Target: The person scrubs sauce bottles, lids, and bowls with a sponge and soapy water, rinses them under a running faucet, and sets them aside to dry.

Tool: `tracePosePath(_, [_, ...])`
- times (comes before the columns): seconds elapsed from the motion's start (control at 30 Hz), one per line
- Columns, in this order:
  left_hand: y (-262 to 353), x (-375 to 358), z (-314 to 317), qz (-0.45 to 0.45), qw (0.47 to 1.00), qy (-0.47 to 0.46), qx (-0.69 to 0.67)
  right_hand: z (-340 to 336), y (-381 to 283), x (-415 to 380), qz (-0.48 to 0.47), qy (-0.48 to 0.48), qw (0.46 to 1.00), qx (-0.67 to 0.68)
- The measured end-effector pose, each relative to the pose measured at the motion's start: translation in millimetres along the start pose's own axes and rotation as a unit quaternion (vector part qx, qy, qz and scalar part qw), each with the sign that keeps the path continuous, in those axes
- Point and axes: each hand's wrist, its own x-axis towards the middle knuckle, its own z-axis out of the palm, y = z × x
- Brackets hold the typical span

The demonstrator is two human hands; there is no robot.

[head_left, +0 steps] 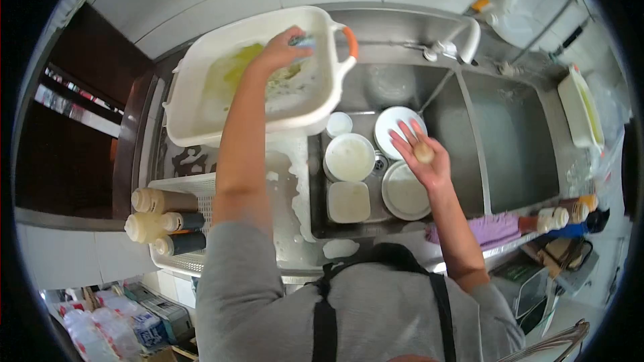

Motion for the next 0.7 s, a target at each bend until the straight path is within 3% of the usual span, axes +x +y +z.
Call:
tracePosePath(0.03, [20.8, -20.0, 16.9, 0.070, 0.992, 0.022, -0.107, 3.3, 3.1, 9.9, 0.017, -0.011, 1.000, -0.001])
tracePosePath(0.17, [68.1, -92.1, 146.9, 0.338, 0.931, 0.126, -0.060, 9.5, 12.1, 31.3, 0.078, -0.053, 0.995, 0.035])
tracePosePath(0.2, [69.0, -105.7, 186.1, 0.349, 0.927, 0.127, -0.048, -34.8, 5.0, 48.3, 0.170, -0.104, 0.962, 0.186])
tracePosePath(0.23, [68.4, -116.8, 215.3, 0.361, 0.923, 0.129, -0.035, -32.6, 8.1, 40.9, 0.169, -0.107, 0.961, 0.192])
tracePosePath(0.33, [65.0, -137.3, 257.1, 0.291, 0.941, 0.151, -0.084, -20.2, 19.3, 15.3, 0.020, -0.120, 0.993, -0.010])
tracePosePath(0.37, [65.2, -141.1, 269.3, 0.256, 0.946, 0.162, -0.113, -16.7, 19.9, 12.5, 0.015, -0.119, 0.993, -0.007])
tracePosePath(0.43, [71.8, -151.8, 293.0, 0.177, 0.952, 0.182, -0.172, -1.3, 27.3, 2.6, -0.103, 0.011, 0.989, -0.110])
tracePosePath(0.47, [79.8, -154.6, 305.3, 0.115, 0.931, 0.217, -0.271, 7.8, 32.7, -5.9, -0.228, 0.025, 0.935, -0.269])
tracePosePath(0.5, [83.6, -154.8, 304.0, 0.116, 0.932, 0.215, -0.267, 6.8, 27.9, -8.2, -0.229, 0.024, 0.936, -0.265])
tracePosePath(0.53, [85.5, -155.6, 300.4, 0.026, 0.925, 0.165, -0.342, 5.5, 21.6, -10.6, -0.328, -0.043, 0.837, -0.436])
tracePosePath(0.57, [86.5, -157.7, 297.0, -0.066, 0.901, 0.113, -0.413, 3.3, 17.2, -14.1, -0.408, -0.106, 0.692, -0.586])
tracePosePath(0.6, [89.7, -160.6, 288.8, -0.108, 0.886, 0.037, -0.450, 12.6, 10.5, -22.0, -0.399, -0.108, 0.598, -0.687])
tracePosePath(0.63, [93.2, -162.6, 290.8, -0.108, 0.886, 0.034, -0.449, 11.8, 4.9, -23.8, -0.400, -0.105, 0.598, -0.687])
tracePosePath(0.7, [99.4, -166.0, 294.7, -0.053, 0.863, 0.038, -0.501, 14.3, -6.0, -23.9, -0.391, -0.191, 0.580, -0.689])
